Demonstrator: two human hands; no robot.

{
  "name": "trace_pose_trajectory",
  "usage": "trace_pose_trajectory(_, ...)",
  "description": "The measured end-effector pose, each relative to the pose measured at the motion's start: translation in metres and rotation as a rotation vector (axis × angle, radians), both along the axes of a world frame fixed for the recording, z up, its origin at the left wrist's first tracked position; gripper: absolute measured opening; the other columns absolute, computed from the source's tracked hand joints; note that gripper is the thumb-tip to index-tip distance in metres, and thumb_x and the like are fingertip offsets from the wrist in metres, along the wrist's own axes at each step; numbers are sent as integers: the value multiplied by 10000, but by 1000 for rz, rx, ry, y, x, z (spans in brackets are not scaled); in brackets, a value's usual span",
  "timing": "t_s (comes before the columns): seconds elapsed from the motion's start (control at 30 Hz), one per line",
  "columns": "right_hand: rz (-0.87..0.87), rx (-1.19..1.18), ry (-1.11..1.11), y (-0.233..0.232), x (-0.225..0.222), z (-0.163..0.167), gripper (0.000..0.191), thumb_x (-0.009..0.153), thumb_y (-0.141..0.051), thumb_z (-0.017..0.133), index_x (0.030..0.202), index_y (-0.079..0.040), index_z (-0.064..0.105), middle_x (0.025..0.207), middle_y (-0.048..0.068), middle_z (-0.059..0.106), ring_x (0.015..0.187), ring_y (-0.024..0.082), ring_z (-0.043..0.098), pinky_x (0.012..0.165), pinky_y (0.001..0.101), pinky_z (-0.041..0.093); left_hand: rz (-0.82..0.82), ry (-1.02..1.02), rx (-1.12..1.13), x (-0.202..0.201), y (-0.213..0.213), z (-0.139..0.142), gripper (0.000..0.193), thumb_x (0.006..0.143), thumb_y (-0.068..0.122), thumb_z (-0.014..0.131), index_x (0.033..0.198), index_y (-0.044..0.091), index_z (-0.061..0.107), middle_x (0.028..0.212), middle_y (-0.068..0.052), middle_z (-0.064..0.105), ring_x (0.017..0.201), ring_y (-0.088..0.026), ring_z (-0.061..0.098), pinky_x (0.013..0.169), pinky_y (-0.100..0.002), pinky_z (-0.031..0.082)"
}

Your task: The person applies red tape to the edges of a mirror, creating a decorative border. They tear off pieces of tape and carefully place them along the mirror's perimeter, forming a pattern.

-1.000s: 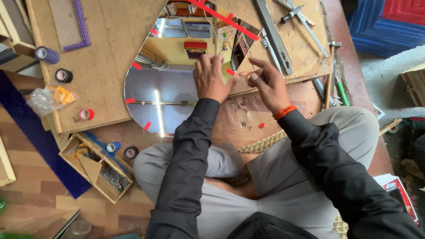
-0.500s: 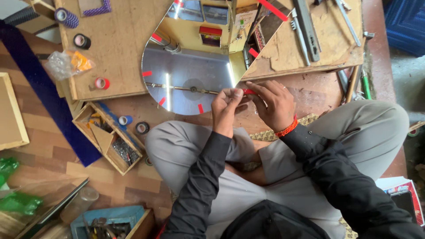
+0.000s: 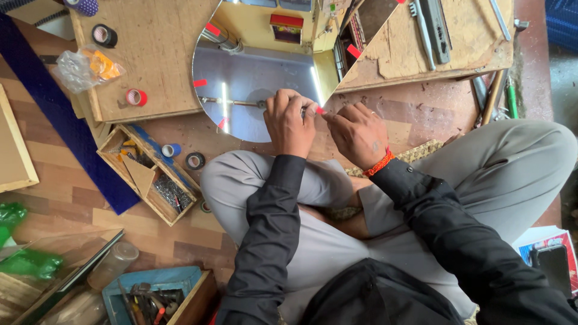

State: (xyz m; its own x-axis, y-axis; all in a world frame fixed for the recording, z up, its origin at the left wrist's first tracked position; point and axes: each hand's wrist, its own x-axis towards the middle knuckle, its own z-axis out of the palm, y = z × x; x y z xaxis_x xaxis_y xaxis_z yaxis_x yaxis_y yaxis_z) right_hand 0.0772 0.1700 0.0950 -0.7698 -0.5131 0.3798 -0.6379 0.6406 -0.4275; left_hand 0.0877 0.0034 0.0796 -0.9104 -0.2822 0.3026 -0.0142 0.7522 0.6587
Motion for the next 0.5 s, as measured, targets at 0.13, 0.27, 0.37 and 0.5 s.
trace_pose_trajectory(0.13, -19, 28, -25, -1, -2, -4, 225, 913, -110, 726, 1127, -162, 774, 827, 29, 592, 799, 252, 584, 660, 389, 476, 10, -20, -33, -1, 2, 1, 154, 816, 219, 812, 860, 157, 678, 1073, -16, 586, 1063, -292, 555, 893, -452, 428)
trace_pose_trajectory(0.27, -33, 16, -75, -2, -1, -4, 257, 937, -110, 702, 1179, -158, 772, 835, 38, 590, 809, 262, 577, 655, 391, 475, 32, 22, 55, -4, -1, 5, 312, 917, 88, 674, 1222, 142, 639, 1251, -26, 585, 1158, -283, 581, 995, -441, 465)
trace_pose_trajectory(0.37, -42, 7, -93, 0, 2, -3, 294, 919, -92, 667, 1191, -156, 759, 875, 37, 604, 841, 272, 582, 668, 400, 477, -26, 9, 6, -8, -4, 8, 523, 811, 248, 839, 1253, 113, 593, 1165, -89, 549, 1033, -326, 566, 903, -468, 459)
trace_pose_trajectory(0.5, -47, 16, -148, 0, 4, -4, 416, 876, -37, 619, 1247, -164, 757, 883, 40, 603, 843, 281, 575, 687, 406, 483, -51, -15, -69, -12, -9, 7, 477, 728, 214, 875, 1141, 139, 648, 1146, -83, 548, 1030, -321, 583, 890, -452, 477)
